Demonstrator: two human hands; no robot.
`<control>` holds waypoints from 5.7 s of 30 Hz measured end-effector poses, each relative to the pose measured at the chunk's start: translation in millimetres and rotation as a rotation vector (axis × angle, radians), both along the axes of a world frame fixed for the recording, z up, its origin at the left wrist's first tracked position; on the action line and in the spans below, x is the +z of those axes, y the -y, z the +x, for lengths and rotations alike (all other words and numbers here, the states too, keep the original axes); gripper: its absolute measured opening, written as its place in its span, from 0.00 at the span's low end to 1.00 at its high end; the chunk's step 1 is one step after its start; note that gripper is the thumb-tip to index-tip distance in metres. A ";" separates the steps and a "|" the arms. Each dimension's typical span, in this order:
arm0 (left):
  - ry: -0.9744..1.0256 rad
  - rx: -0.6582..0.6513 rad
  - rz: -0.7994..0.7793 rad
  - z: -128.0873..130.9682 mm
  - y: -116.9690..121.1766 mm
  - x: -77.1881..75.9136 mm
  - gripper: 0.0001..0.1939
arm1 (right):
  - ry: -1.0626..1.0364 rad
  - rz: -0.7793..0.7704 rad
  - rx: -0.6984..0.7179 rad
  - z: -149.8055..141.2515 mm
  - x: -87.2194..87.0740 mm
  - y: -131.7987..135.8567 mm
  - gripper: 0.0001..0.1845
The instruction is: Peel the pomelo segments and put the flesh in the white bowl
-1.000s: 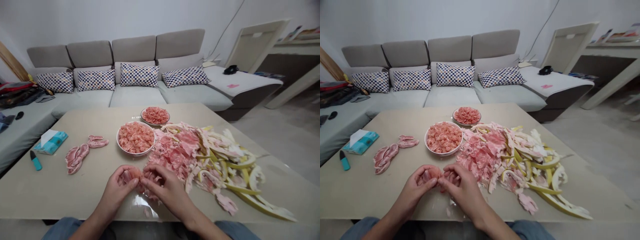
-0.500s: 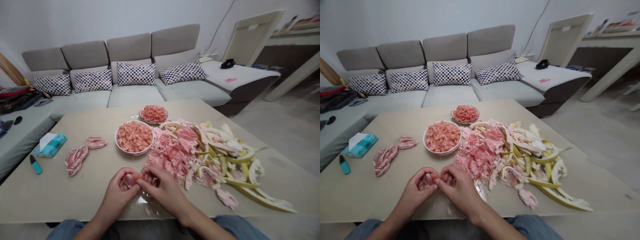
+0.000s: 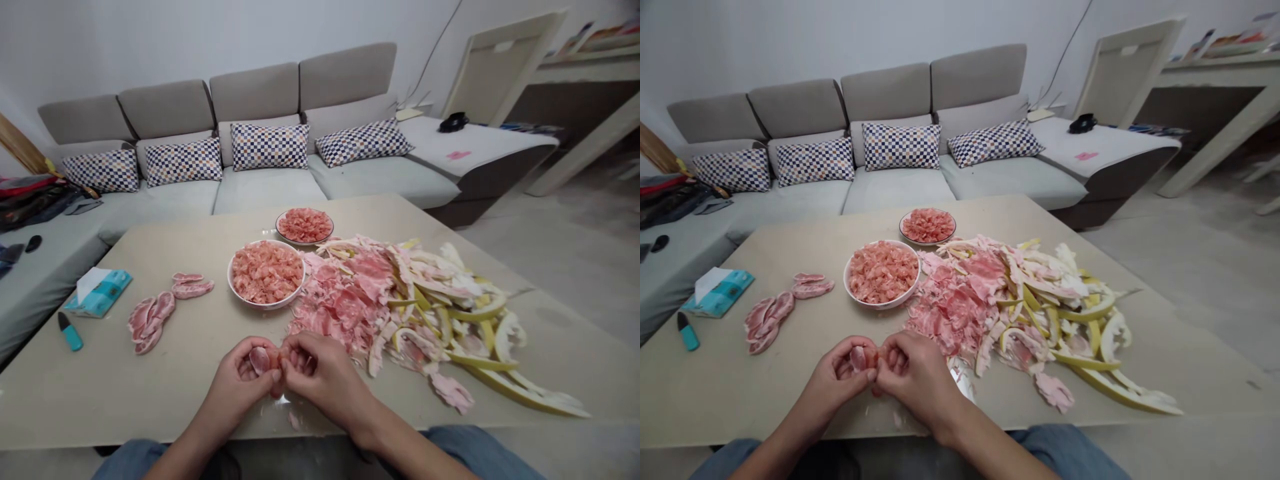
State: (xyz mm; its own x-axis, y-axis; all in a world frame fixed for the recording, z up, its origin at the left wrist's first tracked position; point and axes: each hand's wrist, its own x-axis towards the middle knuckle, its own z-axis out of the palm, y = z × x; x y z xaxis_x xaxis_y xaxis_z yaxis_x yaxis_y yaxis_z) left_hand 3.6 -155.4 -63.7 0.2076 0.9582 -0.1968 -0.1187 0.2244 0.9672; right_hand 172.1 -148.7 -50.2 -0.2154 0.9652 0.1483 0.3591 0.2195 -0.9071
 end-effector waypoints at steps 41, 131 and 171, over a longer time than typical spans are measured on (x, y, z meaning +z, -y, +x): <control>0.109 -0.082 -0.049 -7.0 0.6 1.3 0.13 | -0.011 0.062 0.129 7.0 -14.9 -4.1 0.12; 0.054 0.134 -0.058 -6.5 -2.0 1.6 0.15 | -0.571 -0.605 0.078 0.1 -8.2 -8.7 0.19; 0.136 0.000 -0.125 -7.0 -2.2 -1.2 0.13 | -0.418 -0.611 0.129 5.9 -11.4 -15.2 0.17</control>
